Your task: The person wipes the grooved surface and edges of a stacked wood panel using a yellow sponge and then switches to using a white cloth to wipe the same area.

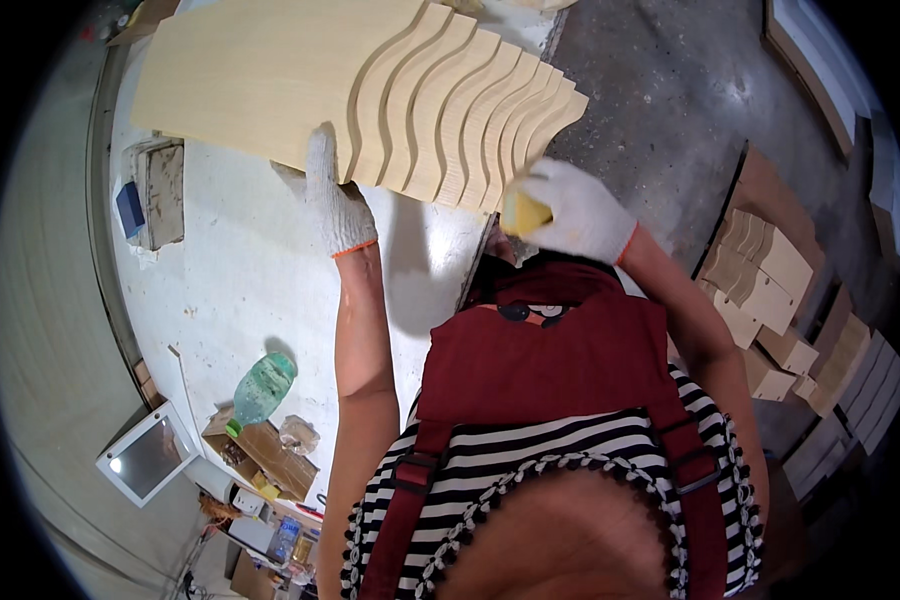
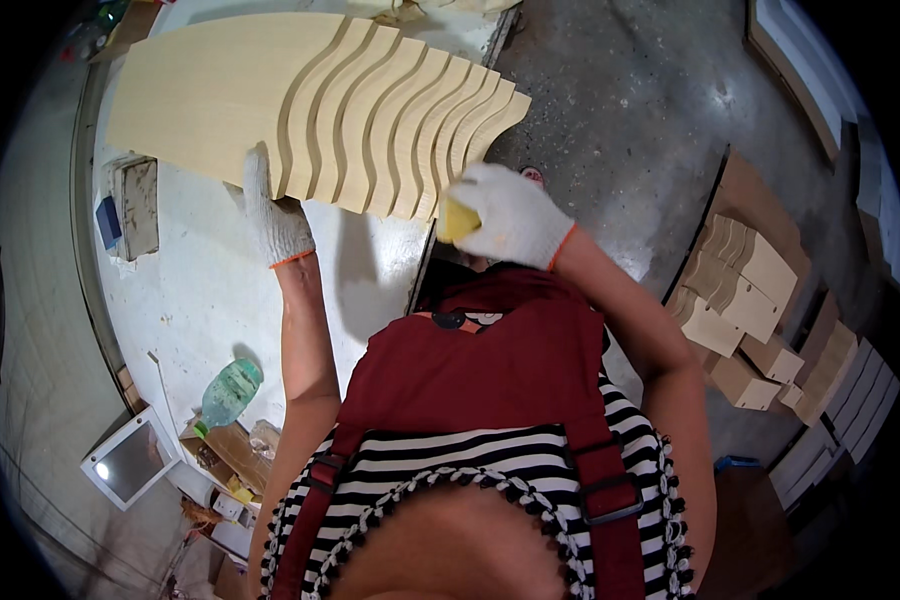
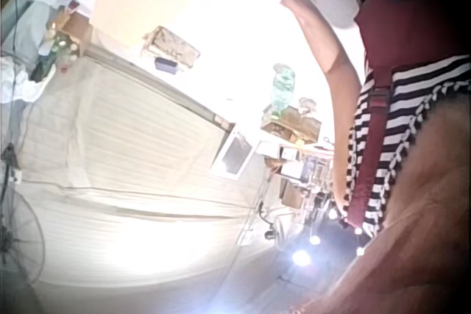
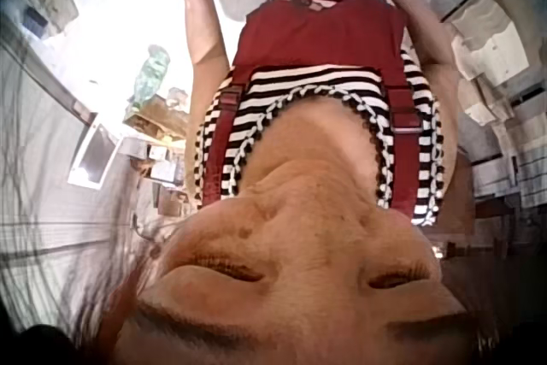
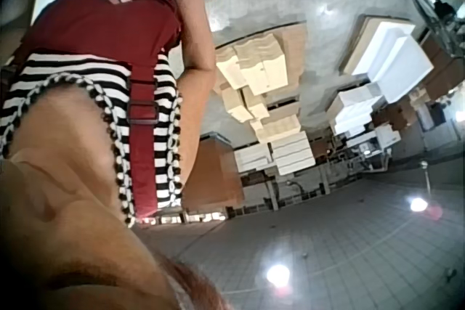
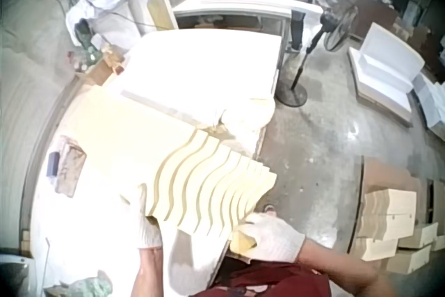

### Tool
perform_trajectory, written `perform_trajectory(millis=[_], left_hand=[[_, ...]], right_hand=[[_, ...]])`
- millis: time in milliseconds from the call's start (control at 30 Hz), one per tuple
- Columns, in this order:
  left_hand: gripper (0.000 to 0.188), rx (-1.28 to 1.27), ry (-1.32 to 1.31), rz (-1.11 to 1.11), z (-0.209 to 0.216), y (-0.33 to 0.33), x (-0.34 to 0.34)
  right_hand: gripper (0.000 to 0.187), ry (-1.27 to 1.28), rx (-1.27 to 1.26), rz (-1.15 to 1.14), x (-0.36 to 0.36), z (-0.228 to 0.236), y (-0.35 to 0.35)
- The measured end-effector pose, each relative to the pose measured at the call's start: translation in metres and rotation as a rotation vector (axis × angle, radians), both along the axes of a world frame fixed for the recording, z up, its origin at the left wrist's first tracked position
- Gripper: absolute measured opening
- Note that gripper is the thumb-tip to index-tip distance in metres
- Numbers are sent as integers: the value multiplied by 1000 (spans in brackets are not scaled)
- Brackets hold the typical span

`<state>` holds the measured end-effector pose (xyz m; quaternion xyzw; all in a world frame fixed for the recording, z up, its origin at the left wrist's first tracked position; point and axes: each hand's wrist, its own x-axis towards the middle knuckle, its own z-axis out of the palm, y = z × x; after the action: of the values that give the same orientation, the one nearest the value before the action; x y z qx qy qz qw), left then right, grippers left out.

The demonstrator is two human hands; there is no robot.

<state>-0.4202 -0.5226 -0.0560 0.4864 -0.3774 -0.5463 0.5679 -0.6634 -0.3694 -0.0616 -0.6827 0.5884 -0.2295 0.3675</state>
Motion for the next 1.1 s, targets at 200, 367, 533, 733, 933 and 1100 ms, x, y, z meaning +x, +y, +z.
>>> perform_trajectory(millis=[200, 367, 533, 733, 933, 1100], left_hand=[[62, 2, -10, -13, 5, 3, -7], [61, 40, 26, -18, 6, 3, -6], [70, 40, 92, -16, 9, 5, -6], [78, 56, 111, -13, 10, 5, -5], [82, 45, 104, -14, 6, 1, -2], [84, 47, 116, 0, 3, -1, -3]], right_hand=[[42, -59, -6, -70, -14, 17, 19], [42, 37, -315, -550, -64, 8, -45], [41, 246, -302, -529, -65, -14, -72], [42, 169, -305, -436, -7, -5, -52], [47, 155, -158, -143, 10, 8, -31], [51, 41, -64, -43, 33, 10, 17]])
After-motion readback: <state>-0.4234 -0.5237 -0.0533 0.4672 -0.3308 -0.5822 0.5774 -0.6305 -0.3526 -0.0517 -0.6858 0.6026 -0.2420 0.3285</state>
